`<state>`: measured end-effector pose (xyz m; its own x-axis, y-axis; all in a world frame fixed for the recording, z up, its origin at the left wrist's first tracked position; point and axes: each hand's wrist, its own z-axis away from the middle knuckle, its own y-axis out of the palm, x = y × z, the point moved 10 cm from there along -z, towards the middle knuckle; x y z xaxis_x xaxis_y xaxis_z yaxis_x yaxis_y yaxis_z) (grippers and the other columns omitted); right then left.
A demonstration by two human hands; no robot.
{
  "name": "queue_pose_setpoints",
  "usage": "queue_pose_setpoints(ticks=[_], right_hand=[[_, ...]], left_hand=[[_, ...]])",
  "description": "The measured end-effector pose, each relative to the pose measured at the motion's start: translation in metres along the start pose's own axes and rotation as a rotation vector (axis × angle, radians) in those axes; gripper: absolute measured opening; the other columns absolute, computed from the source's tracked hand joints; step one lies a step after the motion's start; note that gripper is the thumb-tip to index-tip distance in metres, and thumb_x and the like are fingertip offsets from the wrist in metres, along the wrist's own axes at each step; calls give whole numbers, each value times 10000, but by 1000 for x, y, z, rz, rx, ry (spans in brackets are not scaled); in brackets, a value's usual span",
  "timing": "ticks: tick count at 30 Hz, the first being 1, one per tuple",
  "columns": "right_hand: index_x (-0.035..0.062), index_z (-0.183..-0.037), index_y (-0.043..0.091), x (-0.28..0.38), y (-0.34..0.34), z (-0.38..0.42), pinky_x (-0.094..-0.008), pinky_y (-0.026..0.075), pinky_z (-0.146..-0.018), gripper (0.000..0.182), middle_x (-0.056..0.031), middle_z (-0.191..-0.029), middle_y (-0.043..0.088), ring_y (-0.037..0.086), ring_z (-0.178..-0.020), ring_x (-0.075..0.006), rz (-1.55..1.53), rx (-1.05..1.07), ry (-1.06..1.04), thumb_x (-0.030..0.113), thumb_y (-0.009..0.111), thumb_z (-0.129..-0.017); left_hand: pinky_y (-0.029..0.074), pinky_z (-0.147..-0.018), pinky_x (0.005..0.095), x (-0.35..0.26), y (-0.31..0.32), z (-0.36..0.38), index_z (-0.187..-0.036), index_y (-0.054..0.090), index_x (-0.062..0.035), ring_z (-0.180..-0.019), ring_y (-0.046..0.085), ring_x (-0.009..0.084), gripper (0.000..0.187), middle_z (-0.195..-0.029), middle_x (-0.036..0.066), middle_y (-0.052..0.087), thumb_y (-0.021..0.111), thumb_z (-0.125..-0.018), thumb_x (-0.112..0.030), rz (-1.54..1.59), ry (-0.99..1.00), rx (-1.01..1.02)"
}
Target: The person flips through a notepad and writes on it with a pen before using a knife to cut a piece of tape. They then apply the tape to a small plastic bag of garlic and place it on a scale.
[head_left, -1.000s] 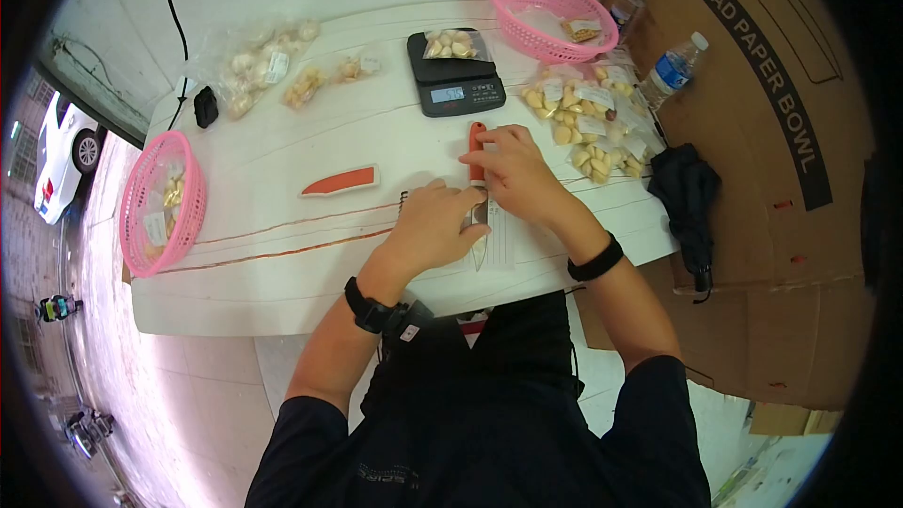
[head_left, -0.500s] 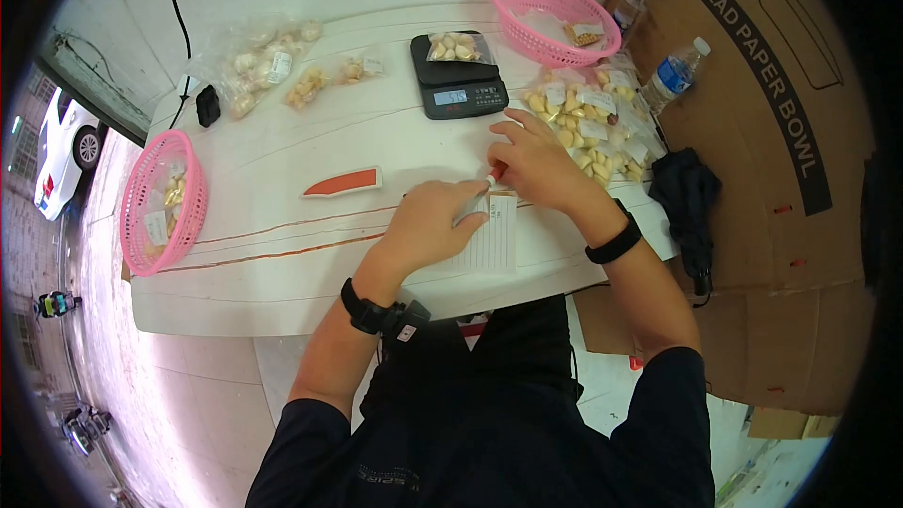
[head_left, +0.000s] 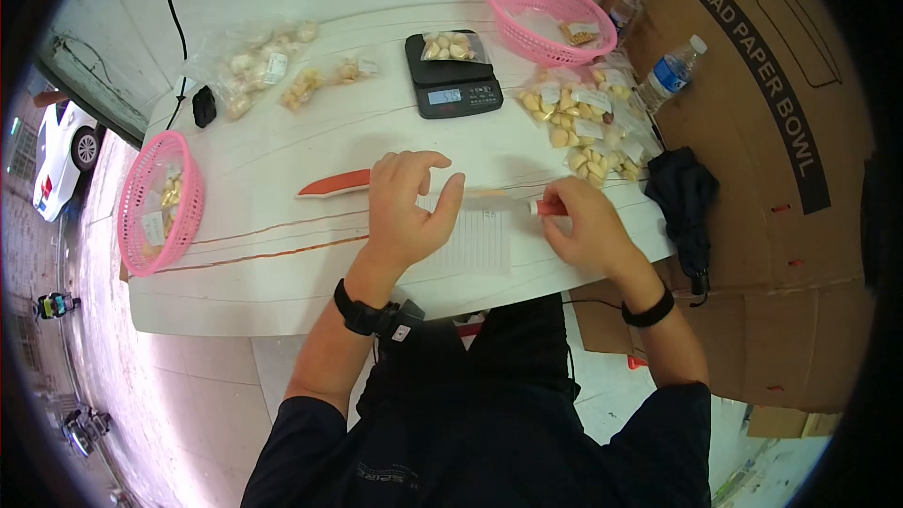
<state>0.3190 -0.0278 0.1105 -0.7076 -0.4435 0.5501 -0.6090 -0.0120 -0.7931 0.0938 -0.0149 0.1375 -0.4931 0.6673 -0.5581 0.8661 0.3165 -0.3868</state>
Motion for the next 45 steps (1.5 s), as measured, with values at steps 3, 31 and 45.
queue_pose_setpoints(ticks=[3, 31, 45], right_hand=[[34, -989, 584, 3, 11, 16, -447, 489, -771, 232, -165, -915, 633, 623, -876, -370, -17, 63, 26, 34, 684, -780], [57, -935, 659, -17, 21, 25, -408, 442, -808, 185, -102, -882, 606, 542, -886, -306, 2, 104, 50, 132, 766, -804], [57, -927, 679, -19, 23, 22, -395, 447, -810, 153, -82, -881, 612, 540, -893, -287, -4, 142, 49, 134, 762, -823]], left_hand=[[375, -699, 367, 2, 14, 1, -966, 648, -74, -718, 472, 211, 227, -727, 37, 488, 781, -785, -108, -46, -16, 126], [352, -990, 459, 28, 65, 39, -1232, 636, -38, -1152, 479, 350, 633, -1173, 160, 524, 831, -729, -368, -216, -139, 608], [332, -999, 466, 27, 65, 39, -1230, 626, -54, -1164, 469, 342, 623, -1181, 153, 515, 821, -727, -367, -221, -153, 595]])
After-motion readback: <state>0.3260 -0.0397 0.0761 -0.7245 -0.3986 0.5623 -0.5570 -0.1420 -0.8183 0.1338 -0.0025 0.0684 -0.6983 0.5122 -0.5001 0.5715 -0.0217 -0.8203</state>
